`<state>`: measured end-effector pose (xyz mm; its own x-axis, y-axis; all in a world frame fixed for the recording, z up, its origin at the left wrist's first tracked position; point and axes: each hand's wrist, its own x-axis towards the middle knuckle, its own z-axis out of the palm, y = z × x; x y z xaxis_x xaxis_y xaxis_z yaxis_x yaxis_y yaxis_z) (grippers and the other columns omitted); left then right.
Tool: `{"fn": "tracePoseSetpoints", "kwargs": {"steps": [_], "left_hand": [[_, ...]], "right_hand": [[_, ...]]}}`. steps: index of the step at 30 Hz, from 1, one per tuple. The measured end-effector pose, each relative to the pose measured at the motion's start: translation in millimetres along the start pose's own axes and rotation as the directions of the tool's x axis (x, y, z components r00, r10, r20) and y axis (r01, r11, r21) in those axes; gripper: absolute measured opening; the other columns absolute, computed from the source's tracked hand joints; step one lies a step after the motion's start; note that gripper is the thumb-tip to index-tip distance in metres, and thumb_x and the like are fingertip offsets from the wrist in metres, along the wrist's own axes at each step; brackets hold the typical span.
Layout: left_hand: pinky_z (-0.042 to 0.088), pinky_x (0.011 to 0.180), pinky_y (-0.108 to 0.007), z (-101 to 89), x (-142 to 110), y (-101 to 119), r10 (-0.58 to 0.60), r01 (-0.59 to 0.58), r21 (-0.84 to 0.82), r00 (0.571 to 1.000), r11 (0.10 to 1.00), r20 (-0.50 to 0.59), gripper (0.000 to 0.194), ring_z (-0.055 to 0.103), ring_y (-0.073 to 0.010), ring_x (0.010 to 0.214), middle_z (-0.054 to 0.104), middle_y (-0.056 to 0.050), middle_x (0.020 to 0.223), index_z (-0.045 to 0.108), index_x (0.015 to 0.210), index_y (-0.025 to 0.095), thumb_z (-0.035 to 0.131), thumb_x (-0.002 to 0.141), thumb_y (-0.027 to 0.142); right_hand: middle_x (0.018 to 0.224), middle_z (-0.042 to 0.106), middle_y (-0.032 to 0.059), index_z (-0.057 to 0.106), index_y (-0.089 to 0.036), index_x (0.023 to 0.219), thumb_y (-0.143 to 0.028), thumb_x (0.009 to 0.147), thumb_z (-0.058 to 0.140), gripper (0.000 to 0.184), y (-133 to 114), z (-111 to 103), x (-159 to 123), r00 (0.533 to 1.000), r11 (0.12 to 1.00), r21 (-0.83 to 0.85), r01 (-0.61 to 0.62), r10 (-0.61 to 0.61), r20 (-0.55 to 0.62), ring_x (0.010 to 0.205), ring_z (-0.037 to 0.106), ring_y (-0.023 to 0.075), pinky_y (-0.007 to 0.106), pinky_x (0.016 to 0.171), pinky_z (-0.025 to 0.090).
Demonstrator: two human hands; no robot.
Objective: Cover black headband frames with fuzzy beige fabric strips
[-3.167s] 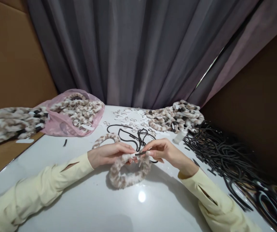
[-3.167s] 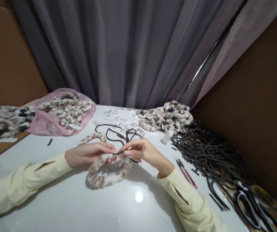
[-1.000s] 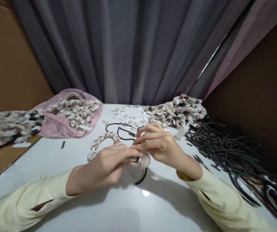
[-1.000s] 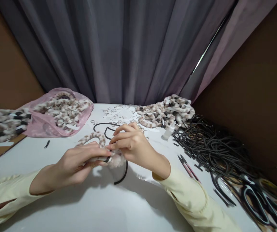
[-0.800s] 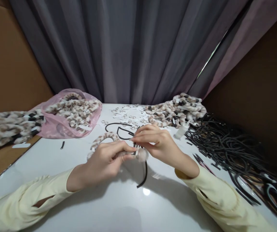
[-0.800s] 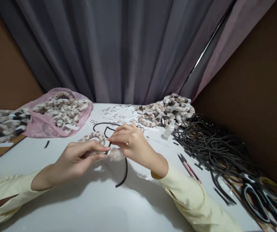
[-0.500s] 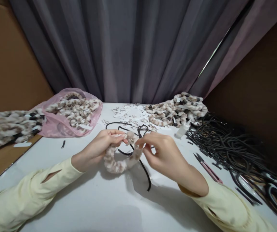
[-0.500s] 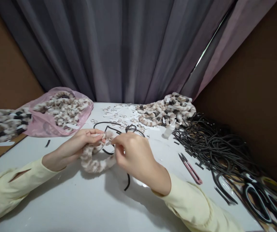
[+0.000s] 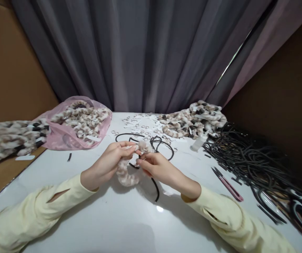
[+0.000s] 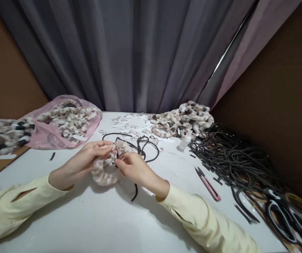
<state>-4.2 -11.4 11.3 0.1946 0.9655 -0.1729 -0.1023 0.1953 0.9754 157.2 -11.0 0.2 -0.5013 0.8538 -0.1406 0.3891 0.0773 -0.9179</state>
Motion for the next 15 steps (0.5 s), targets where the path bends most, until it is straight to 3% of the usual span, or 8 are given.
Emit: {"fn": "tracePoseSetpoints", "kwargs": {"steps": [3,5,6,8,11,13,15], "left_hand": [[0.042,0.056,-0.023,-0.2,-3,-5,0.208,-0.182,0.333,0.977,0.925,-0.043,0.026,0.057,-0.0139,0.062,0.065,-0.003,0.077,0.059,0.091,0.015,0.063,0.075,0.035],[0.042,0.056,-0.023,-0.4,-5,-10,0.415,-0.337,0.555,0.910,0.760,-0.015,0.017,0.057,-0.0133,0.061,0.064,-0.002,0.075,0.058,0.088,0.017,0.059,0.079,0.031],[0.042,0.057,-0.023,-0.8,-6,-14,0.521,-0.414,0.634,0.853,0.653,0.020,0.011,0.057,-0.0131,0.061,0.064,-0.001,0.074,0.056,0.087,0.017,0.056,0.080,0.026],[0.043,0.058,-0.023,-2.4,-6,-21,0.707,-0.561,0.723,0.692,0.403,0.143,0.007,0.058,-0.0133,0.064,0.062,-0.001,0.074,0.053,0.087,0.018,0.050,0.081,0.014],[0.040,0.057,-0.025,-4.3,-4,-27,0.816,-0.678,0.735,0.428,0.005,0.389,0.021,0.053,-0.0148,0.063,0.056,-0.002,0.068,0.051,0.086,0.017,0.040,0.078,0.001],[0.037,0.056,-0.028,-4.1,-5,-26,0.780,-0.668,0.724,0.356,-0.174,0.515,0.025,0.046,-0.0164,0.059,0.051,-0.002,0.063,0.051,0.084,0.017,0.037,0.075,-0.002],[0.036,0.057,-0.030,-3.0,-7,-24,0.714,-0.652,0.706,0.351,-0.278,0.606,0.027,0.043,-0.0184,0.059,0.050,-0.003,0.062,0.051,0.082,0.016,0.035,0.072,-0.004]], "right_hand": [[0.054,0.040,-0.0053,0.053,-0.014,0.064,-0.027,0.085,0.050,0.025,-3,-2,-4,0.999,0.997,-0.066,0.034,-0.035,-0.007,0.050,0.034,0.0070,0.021,0.049,0.027],[0.056,0.042,-0.0043,0.058,-0.014,0.066,-0.027,0.086,0.050,0.025,-6,-5,-9,0.998,0.981,-0.181,0.065,-0.066,-0.001,0.052,0.035,0.0079,0.022,0.051,0.027],[0.058,0.045,-0.0034,0.060,-0.015,0.068,-0.027,0.087,0.049,0.025,-8,-6,-12,0.996,0.967,-0.240,0.088,-0.092,-0.004,0.054,0.037,0.0087,0.022,0.052,0.028],[0.066,0.051,-0.0008,0.063,-0.016,0.072,-0.028,0.088,0.048,0.025,-10,-8,-18,0.985,0.925,-0.351,0.145,-0.170,-0.042,0.062,0.042,0.0105,0.023,0.057,0.030],[0.074,0.054,0.0015,0.062,-0.016,0.071,-0.024,0.089,0.048,0.023,-14,-9,-24,0.973,0.869,-0.469,0.162,-0.219,-0.070,0.068,0.046,0.0117,0.023,0.061,0.031],[0.066,0.053,0.0001,0.060,-0.016,0.068,-0.021,0.089,0.046,0.026,-17,-10,-26,0.987,0.862,-0.488,0.137,-0.162,-0.009,0.062,0.045,0.0104,0.023,0.058,0.030],[0.062,0.053,-0.0006,0.057,-0.016,0.066,-0.018,0.089,0.043,0.027,-18,-11,-28,0.991,0.845,-0.520,0.126,-0.130,0.029,0.059,0.046,0.0101,0.022,0.057,0.029]]}}
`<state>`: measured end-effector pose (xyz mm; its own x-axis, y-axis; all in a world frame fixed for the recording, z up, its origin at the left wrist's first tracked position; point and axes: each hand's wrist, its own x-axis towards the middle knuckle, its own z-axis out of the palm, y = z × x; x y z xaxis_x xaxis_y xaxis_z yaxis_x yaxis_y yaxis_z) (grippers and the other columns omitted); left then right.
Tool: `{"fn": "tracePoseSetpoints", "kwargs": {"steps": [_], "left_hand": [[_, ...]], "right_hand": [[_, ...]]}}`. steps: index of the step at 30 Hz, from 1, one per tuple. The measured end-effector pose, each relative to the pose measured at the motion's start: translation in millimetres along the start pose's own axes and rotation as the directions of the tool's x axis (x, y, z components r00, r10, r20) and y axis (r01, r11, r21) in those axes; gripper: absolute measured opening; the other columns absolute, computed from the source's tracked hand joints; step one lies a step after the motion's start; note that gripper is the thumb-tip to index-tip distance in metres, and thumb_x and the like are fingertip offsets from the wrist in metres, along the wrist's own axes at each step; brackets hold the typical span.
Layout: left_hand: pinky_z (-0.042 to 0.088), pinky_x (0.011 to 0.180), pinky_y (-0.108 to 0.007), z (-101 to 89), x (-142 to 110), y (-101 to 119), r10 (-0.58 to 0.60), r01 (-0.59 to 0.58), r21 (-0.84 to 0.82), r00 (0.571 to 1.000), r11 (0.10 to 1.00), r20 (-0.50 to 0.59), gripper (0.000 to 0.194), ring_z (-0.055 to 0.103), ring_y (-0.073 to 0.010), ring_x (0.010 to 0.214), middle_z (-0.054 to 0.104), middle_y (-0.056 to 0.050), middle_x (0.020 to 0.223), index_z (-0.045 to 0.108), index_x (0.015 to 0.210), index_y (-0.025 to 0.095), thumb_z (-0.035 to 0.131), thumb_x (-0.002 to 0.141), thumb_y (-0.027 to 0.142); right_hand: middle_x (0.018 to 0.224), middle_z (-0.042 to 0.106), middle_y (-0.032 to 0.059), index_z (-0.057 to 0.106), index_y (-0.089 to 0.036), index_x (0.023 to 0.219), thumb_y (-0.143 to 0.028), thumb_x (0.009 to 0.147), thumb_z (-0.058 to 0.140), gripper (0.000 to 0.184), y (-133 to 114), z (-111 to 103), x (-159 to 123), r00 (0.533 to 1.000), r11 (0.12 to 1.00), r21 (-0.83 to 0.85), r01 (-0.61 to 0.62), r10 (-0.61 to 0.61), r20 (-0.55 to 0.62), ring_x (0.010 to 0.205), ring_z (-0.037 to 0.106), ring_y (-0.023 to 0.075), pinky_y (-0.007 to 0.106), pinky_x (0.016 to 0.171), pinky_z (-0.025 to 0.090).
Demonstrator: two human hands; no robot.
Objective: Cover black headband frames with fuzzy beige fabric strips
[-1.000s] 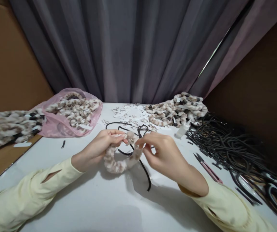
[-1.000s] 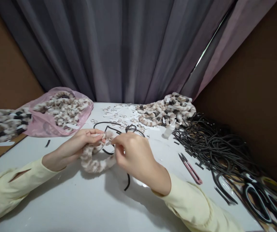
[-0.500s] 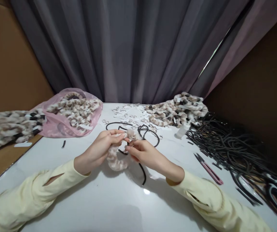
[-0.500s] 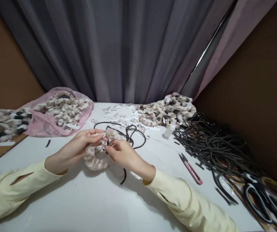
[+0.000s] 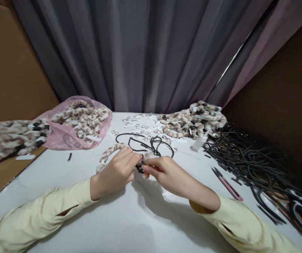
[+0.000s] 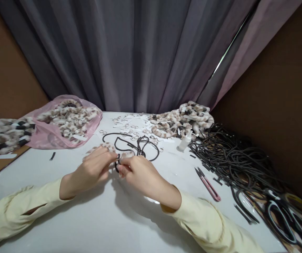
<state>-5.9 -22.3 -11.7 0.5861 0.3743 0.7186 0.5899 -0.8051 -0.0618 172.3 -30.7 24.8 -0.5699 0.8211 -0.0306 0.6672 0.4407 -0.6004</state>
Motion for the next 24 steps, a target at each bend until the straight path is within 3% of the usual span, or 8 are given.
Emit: {"fn": "tracePoseSetpoints", "kwargs": {"steps": [5,9,12,15,21,24], "left_hand": [[0.034,0.059,-0.032,1.3,-1,0,0.062,-0.069,0.067,0.993,0.995,0.098,0.028,0.041,-0.0209,0.061,0.049,-0.005,0.064,0.048,0.079,0.017,0.034,0.068,-0.005],[0.034,0.059,-0.031,2.9,-2,-2,0.104,-0.105,-0.003,0.975,0.994,0.195,0.028,0.040,-0.0196,0.061,0.046,-0.004,0.065,0.044,0.075,0.018,0.033,0.068,-0.007],[0.036,0.061,-0.029,-1.3,0,1,0.181,-0.143,-0.157,0.948,0.977,0.262,0.030,0.041,-0.0182,0.064,0.048,-0.004,0.068,0.043,0.077,0.017,0.033,0.065,-0.008],[0.037,0.062,-0.027,-5.4,0,3,0.195,-0.127,-0.251,0.944,0.959,0.265,0.033,0.042,-0.0174,0.067,0.049,-0.004,0.071,0.045,0.083,0.016,0.034,0.063,-0.008],[0.039,0.066,-0.029,-2.2,-4,1,0.207,-0.131,-0.294,0.947,0.947,0.245,0.051,0.046,-0.0179,0.070,0.055,-0.006,0.078,0.041,0.114,0.012,0.034,0.068,-0.007],[0.039,0.065,-0.030,-0.3,-3,1,0.224,-0.155,-0.297,0.951,0.942,0.214,0.046,0.047,-0.0186,0.071,0.057,-0.007,0.078,0.045,0.109,0.012,0.034,0.069,-0.006]], "right_hand": [[0.093,0.058,0.0052,0.058,-0.016,0.082,-0.013,0.084,0.045,0.013,0,1,-7,0.994,0.952,-0.304,0.026,-0.056,-0.091,0.062,0.049,0.0104,0.024,0.053,0.024],[0.076,0.058,0.0022,0.055,-0.017,0.077,-0.002,0.076,0.043,0.019,2,-4,-8,0.993,0.917,-0.395,0.063,-0.096,-0.065,0.057,0.045,0.0105,0.025,0.051,0.021],[0.067,0.056,-0.0001,0.051,-0.017,0.068,0.003,0.070,0.042,0.022,5,-10,-4,0.992,0.913,-0.395,0.104,-0.125,-0.028,0.056,0.043,0.0102,0.024,0.051,0.020],[0.068,0.056,0.0002,0.051,-0.017,0.066,-0.001,0.075,0.042,0.020,9,-14,1,0.981,0.925,-0.339,0.173,-0.192,-0.024,0.058,0.044,0.0101,0.023,0.052,0.022],[0.070,0.058,0.0011,0.056,-0.016,0.072,-0.004,0.077,0.045,0.017,15,-14,5,0.965,0.939,-0.223,0.260,-0.264,0.016,0.063,0.049,0.0103,0.021,0.057,0.029],[0.073,0.060,0.0016,0.059,-0.016,0.079,-0.009,0.082,0.045,0.016,16,-17,5,0.969,0.955,-0.165,0.247,-0.248,0.017,0.065,0.051,0.0111,0.021,0.059,0.032]]}}
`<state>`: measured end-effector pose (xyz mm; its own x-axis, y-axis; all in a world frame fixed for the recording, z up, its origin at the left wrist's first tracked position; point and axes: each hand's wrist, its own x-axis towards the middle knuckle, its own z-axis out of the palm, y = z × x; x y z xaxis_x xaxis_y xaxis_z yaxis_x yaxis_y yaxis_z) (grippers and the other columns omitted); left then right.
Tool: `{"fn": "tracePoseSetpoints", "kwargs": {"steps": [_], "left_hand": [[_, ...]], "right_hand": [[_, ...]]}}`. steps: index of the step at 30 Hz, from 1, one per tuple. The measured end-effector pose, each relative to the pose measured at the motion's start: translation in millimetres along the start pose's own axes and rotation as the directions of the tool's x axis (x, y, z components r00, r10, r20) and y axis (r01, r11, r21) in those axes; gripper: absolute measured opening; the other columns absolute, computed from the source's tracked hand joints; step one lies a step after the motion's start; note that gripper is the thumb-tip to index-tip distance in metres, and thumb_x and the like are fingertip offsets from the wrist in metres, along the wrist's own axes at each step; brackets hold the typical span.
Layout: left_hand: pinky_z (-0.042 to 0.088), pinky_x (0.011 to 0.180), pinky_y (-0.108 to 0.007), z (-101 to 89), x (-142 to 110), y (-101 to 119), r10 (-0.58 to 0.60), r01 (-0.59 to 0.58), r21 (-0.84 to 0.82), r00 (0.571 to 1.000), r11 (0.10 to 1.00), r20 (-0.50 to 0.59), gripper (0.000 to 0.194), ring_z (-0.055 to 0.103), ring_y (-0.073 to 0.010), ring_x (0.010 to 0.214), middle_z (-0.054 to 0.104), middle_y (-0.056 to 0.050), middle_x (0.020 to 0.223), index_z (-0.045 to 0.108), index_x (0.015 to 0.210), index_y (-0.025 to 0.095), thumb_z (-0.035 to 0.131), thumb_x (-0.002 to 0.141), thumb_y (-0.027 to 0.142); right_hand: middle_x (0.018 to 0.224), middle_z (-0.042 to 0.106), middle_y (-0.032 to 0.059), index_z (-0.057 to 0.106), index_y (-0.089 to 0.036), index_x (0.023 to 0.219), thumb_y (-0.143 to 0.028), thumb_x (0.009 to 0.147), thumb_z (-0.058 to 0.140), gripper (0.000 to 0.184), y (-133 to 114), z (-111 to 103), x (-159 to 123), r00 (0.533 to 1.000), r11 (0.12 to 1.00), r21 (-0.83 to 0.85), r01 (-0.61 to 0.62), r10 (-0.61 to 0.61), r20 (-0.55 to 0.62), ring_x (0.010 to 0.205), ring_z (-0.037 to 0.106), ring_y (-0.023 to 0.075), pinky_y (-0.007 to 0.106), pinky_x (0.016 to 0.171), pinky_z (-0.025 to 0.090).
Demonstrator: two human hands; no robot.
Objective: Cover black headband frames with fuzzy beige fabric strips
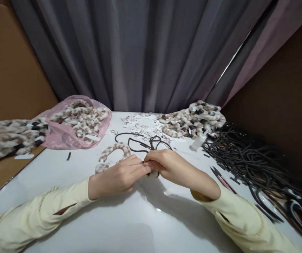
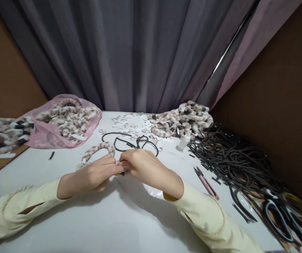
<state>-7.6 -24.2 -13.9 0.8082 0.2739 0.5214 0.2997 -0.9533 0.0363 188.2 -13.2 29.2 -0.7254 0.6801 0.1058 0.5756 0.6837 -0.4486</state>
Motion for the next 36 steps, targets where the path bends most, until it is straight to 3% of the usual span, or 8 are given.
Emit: {"fn": "tracePoseSetpoints", "kwargs": {"steps": [7,11,14,17,21,28,32,36], "left_hand": [[0.039,0.058,-0.027,-4.6,4,4,-0.015,0.001,-0.102,0.991,0.995,-0.134,0.035,0.044,-0.0158,0.063,0.050,-0.003,0.067,0.049,0.098,0.014,0.035,0.072,-0.006],[0.039,0.057,-0.027,-5.7,4,7,-0.066,0.028,-0.218,0.983,0.976,-0.172,0.033,0.045,-0.0149,0.063,0.051,-0.003,0.067,0.050,0.097,0.015,0.037,0.074,-0.005],[0.040,0.057,-0.026,-5.7,5,8,-0.221,0.154,-0.305,0.954,0.940,-0.200,0.027,0.048,-0.0139,0.062,0.053,-0.002,0.067,0.051,0.092,0.016,0.038,0.077,-0.003],[0.042,0.058,-0.023,-6.4,5,9,-0.426,0.338,-0.388,0.889,0.857,-0.168,0.020,0.054,-0.0127,0.066,0.057,-0.003,0.073,0.051,0.086,0.017,0.042,0.080,0.001],[0.044,0.060,-0.022,-7.5,5,11,-0.486,0.388,-0.408,0.857,0.827,-0.170,0.016,0.056,-0.0124,0.068,0.058,-0.002,0.075,0.050,0.082,0.018,0.043,0.079,0.003],[0.040,0.056,-0.022,-6.4,3,9,-0.326,0.232,-0.294,0.886,0.927,-0.329,0.030,0.046,-0.0113,0.060,0.044,0.002,0.065,0.049,0.087,0.019,0.037,0.073,-0.005],[0.042,0.062,-0.023,-5.3,3,9,-0.349,0.256,-0.319,0.894,0.912,-0.280,0.026,0.050,-0.0126,0.069,0.049,-0.001,0.075,0.046,0.090,0.018,0.037,0.078,-0.003],[0.043,0.068,-0.026,-7.2,7,13,-0.421,0.332,-0.345,0.878,0.878,-0.228,0.016,0.054,-0.0148,0.078,0.054,-0.004,0.084,0.044,0.093,0.018,0.037,0.087,0.005]], "right_hand": [[0.077,0.061,0.0006,0.059,-0.015,0.110,-0.013,0.079,0.055,0.031,8,-30,0,0.994,0.987,0.118,-0.105,0.103,0.023,0.054,0.046,0.0081,0.021,0.054,0.036],[0.100,0.060,0.0069,0.055,-0.017,0.115,-0.016,0.078,0.057,0.037,23,-39,1,0.930,0.958,0.159,-0.240,0.273,-0.247,0.066,0.055,0.0123,0.026,0.061,0.045],[0.130,0.043,0.0148,0.045,-0.019,0.126,-0.017,0.072,0.064,0.057,20,-36,-4,0.876,0.985,-0.009,-0.170,0.147,-0.460,0.109,0.050,0.0265,0.041,0.086,0.044],[0.132,0.043,0.0135,0.051,-0.023,0.118,-0.017,0.078,0.058,0.041,-2,-29,-13,0.844,0.984,-0.162,-0.072,-0.026,-0.536,0.123,0.037,0.0314,0.051,0.095,0.035],[0.095,0.065,0.0080,0.062,-0.020,0.097,-0.019,0.082,0.059,0.015,-27,-20,-19,0.924,0.998,-0.034,0.053,-0.062,-0.377,0.092,0.058,0.0220,0.035,0.080,0.045],[0.070,0.065,0.0028,0.067,-0.015,0.090,-0.022,0.084,0.060,0.012,-21,-15,-10,0.993,0.988,0.153,-0.015,0.034,-0.117,0.062,0.056,0.0121,0.021,0.058,0.039],[0.064,0.064,0.0013,0.068,-0.014,0.086,-0.018,0.085,0.057,0.012,-24,-14,-9,0.988,0.986,0.157,-0.062,0.083,-0.129,0.056,0.052,0.0106,0.021,0.056,0.036],[0.064,0.065,0.0011,0.066,-0.015,0.082,-0.015,0.084,0.055,0.010,-24,-6,-10,0.961,0.997,0.061,-0.052,0.066,-0.269,0.058,0.051,0.0120,0.026,0.067,0.035]]}}
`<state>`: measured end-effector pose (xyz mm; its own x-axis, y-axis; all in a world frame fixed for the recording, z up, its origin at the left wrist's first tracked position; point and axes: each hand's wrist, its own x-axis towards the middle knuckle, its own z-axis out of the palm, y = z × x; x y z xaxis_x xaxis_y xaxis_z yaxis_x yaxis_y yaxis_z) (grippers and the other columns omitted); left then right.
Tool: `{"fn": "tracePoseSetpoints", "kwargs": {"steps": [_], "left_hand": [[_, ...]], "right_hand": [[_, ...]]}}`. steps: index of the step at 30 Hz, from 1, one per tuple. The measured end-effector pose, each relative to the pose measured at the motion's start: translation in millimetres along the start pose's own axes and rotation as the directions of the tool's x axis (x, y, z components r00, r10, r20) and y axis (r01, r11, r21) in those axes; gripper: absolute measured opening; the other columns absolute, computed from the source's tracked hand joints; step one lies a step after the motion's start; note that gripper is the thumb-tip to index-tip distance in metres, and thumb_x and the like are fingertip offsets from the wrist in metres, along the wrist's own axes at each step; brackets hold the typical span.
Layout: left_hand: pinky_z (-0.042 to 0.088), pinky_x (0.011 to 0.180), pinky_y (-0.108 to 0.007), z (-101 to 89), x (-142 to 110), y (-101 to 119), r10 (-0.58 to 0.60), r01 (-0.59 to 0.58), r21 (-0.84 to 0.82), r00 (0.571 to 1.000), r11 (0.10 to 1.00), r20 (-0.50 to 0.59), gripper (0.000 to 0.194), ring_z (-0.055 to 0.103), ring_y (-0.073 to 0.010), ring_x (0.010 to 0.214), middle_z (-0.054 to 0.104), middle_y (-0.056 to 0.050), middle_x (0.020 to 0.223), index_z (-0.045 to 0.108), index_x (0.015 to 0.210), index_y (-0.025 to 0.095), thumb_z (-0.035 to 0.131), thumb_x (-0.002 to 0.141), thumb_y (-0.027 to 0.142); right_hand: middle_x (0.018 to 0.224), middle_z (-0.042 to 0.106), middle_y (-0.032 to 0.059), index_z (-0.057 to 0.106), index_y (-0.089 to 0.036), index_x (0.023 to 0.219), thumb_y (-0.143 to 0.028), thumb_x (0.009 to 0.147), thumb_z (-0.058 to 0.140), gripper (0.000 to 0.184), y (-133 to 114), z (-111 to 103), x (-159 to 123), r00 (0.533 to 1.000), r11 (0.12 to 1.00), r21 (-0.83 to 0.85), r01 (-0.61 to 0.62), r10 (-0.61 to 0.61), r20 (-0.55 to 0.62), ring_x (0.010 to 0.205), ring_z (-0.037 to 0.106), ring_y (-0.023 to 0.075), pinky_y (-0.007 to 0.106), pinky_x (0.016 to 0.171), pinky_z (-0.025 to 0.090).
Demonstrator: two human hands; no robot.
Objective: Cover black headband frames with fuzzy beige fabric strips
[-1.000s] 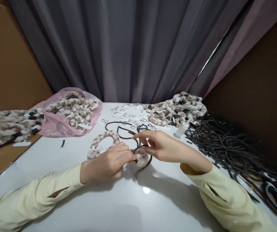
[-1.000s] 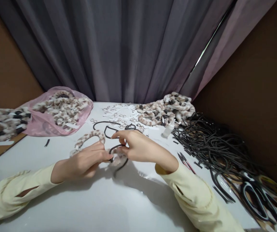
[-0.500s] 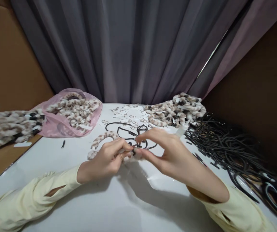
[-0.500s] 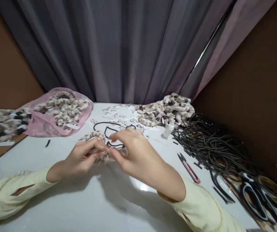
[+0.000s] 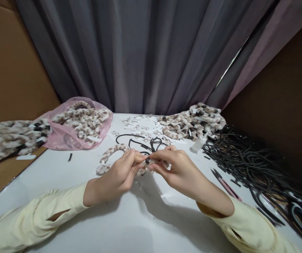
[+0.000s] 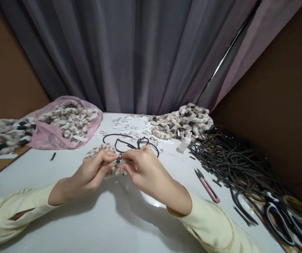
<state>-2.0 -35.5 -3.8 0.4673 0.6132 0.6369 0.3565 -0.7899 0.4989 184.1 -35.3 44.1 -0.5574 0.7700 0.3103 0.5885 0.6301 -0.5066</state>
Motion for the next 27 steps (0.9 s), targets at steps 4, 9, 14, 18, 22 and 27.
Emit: {"fn": "tracePoseSetpoints", "kwargs": {"steps": [4,9,14,18,22,27], "left_hand": [[0.044,0.073,-0.028,1.5,1,4,-0.041,0.041,-0.005,0.999,0.999,0.005,0.010,0.055,-0.0163,0.084,0.055,-0.006,0.089,0.044,0.095,0.018,0.037,0.090,0.013],[0.043,0.068,-0.025,4.7,0,2,-0.091,0.092,0.004,0.994,0.996,-0.055,0.006,0.055,-0.0139,0.076,0.055,-0.003,0.083,0.044,0.089,0.019,0.040,0.090,0.015],[0.040,0.064,-0.024,4.4,4,0,-0.402,0.386,-0.150,0.911,0.910,-0.090,0.011,0.053,-0.0131,0.070,0.056,0.000,0.076,0.046,0.080,0.019,0.044,0.089,0.024],[0.038,0.057,-0.023,-0.1,13,-4,-0.656,0.589,-0.393,0.753,0.706,-0.052,0.024,0.050,-0.0122,0.064,0.053,0.001,0.069,0.049,0.074,0.017,0.052,0.084,0.038],[0.034,0.052,-0.020,-5.0,19,-6,-0.778,0.624,-0.630,0.627,0.463,0.049,0.028,0.044,-0.0087,0.056,0.051,0.003,0.062,0.050,0.071,0.015,0.063,0.074,0.040],[0.036,0.053,-0.019,-5.5,18,-6,-0.803,0.607,-0.702,0.590,0.373,0.083,0.028,0.047,-0.0082,0.057,0.051,0.004,0.064,0.050,0.074,0.015,0.065,0.072,0.038]], "right_hand": [[0.066,0.064,0.0012,0.062,-0.015,0.080,-0.009,0.083,0.052,0.012,3,8,-3,0.991,0.995,-0.069,0.076,-0.083,-0.109,0.059,0.050,0.0118,0.029,0.073,0.033],[0.062,0.060,0.0002,0.058,-0.015,0.076,-0.006,0.085,0.046,0.017,6,18,-2,0.971,0.977,-0.146,0.154,-0.177,-0.162,0.056,0.050,0.0112,0.030,0.073,0.033],[0.085,0.065,0.0093,0.058,-0.012,0.092,-0.009,0.088,0.045,0.013,4,32,0,0.881,0.915,-0.358,0.187,-0.317,-0.351,0.081,0.056,0.0195,0.033,0.073,0.035],[0.090,0.066,0.0108,0.057,-0.012,0.097,-0.007,0.088,0.043,0.018,4,46,-5,0.847,0.876,-0.425,0.229,-0.395,-0.356,0.079,0.054,0.0196,0.031,0.068,0.039],[0.077,0.064,0.0074,0.056,-0.014,0.090,-0.014,0.090,0.041,0.015,9,58,-4,0.946,0.976,-0.191,0.103,-0.156,-0.286,0.065,0.056,0.0165,0.027,0.060,0.041],[0.074,0.062,0.0025,0.052,-0.017,0.092,-0.025,0.091,0.043,0.012,7,57,6,0.969,0.889,0.397,-0.227,0.248,0.000,0.063,0.061,0.0148,0.024,0.054,0.043]]}}
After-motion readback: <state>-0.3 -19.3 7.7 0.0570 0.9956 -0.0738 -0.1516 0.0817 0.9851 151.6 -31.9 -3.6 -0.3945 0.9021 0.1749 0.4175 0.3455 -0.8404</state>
